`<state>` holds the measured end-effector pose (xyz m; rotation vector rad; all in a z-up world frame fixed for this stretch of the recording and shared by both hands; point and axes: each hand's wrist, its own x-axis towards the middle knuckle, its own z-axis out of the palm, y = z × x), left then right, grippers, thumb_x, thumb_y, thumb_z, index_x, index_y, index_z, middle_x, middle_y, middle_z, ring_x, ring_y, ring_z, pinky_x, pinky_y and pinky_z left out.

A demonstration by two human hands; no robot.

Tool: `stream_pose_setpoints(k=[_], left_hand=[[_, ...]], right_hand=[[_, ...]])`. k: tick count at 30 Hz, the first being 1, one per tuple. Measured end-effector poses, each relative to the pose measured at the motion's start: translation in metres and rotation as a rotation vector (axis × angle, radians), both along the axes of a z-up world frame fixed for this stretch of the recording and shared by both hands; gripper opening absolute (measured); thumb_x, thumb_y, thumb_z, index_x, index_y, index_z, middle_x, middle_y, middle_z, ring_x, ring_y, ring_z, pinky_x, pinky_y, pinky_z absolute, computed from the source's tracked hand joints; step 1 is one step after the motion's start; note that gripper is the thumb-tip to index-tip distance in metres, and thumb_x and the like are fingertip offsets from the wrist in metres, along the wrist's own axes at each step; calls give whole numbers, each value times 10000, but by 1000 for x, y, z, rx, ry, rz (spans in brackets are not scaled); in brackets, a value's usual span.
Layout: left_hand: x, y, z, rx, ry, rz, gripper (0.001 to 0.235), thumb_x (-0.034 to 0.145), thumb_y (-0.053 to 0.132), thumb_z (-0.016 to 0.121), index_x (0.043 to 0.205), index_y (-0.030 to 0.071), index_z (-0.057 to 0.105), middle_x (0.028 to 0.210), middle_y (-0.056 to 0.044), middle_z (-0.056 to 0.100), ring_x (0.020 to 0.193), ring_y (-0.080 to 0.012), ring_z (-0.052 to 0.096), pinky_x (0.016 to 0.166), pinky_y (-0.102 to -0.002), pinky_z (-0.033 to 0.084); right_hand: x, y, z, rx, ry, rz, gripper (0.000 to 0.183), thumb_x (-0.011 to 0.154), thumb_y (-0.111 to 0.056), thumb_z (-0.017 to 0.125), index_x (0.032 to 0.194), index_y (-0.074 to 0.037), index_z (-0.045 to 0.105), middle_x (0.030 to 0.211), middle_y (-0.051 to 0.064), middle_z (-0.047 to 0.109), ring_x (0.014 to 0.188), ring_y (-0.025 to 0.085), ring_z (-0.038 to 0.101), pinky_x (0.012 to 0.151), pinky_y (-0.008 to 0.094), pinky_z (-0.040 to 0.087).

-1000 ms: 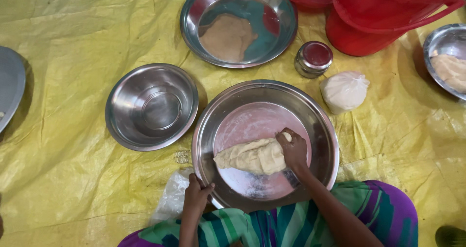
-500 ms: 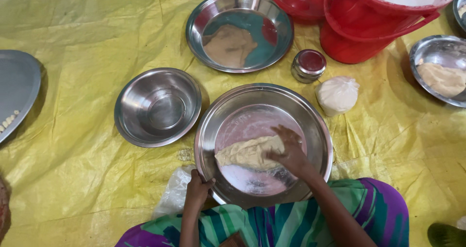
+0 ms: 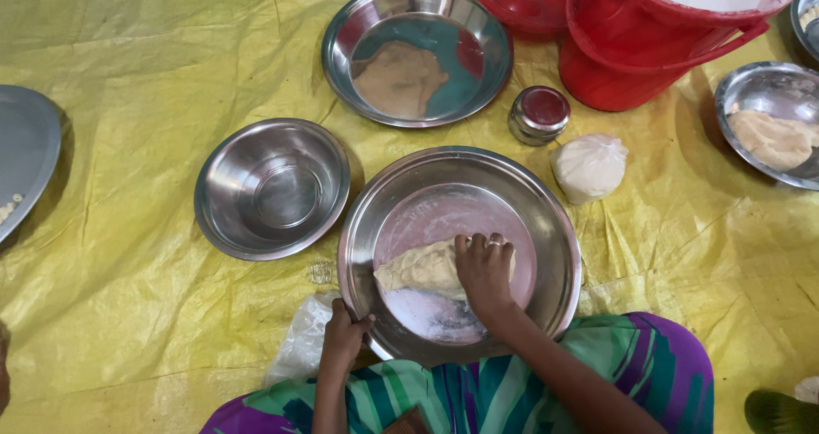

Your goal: The person kneads a lump of dough by hand in a large stainless steel bowl. They repeatedly press, fold, and turn the dough to develop its texture. The person occasionally dips their hand into a smaller bowl of water to moisten the dough during kneading.

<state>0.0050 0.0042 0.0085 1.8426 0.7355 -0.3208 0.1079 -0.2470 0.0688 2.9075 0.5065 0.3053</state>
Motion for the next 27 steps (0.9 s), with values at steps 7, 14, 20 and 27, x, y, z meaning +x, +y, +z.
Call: stream_pose_setpoints(k=[7,14,20,27], left_hand=[[0,6,-20,14,-60,-18,420,864,151,760,1074,5,427,828,-231,695,632,-289,723,516,-380,558],[0,6,-29,47,-78,-63,448,873,153,755,1086,20,384,765,-213,693,618,-288,724,527,-385,553],[2,3,-21,18,-72,-43,410,872,137,742,1069,16,403,783,-193,709,635,-287,732,550,-391,564],[-2,2,-14,-21,-89,-27,410,862,122,755,1029,2,400,736,-216,686,630,-313,721,553,-411,537]], right_hand=[[65,-42,-40,11,513,212,618,721,-99,726,1314,-59,561,1157,177,630,1131,458,594,797,579,516],[235,-92,-61,461,381,-138,307,1034,-214,557,1186,-95,796,1180,156,797,1014,274,768,904,379,589],[215,-11,-90,155,94,-240,806,824,-275,630,1485,101,364,1529,302,343,1434,425,350,1151,546,292],[180,54,-72,-81,-22,262,767,833,-79,548,1554,78,338,1642,296,218,1516,457,291,1244,425,251]])
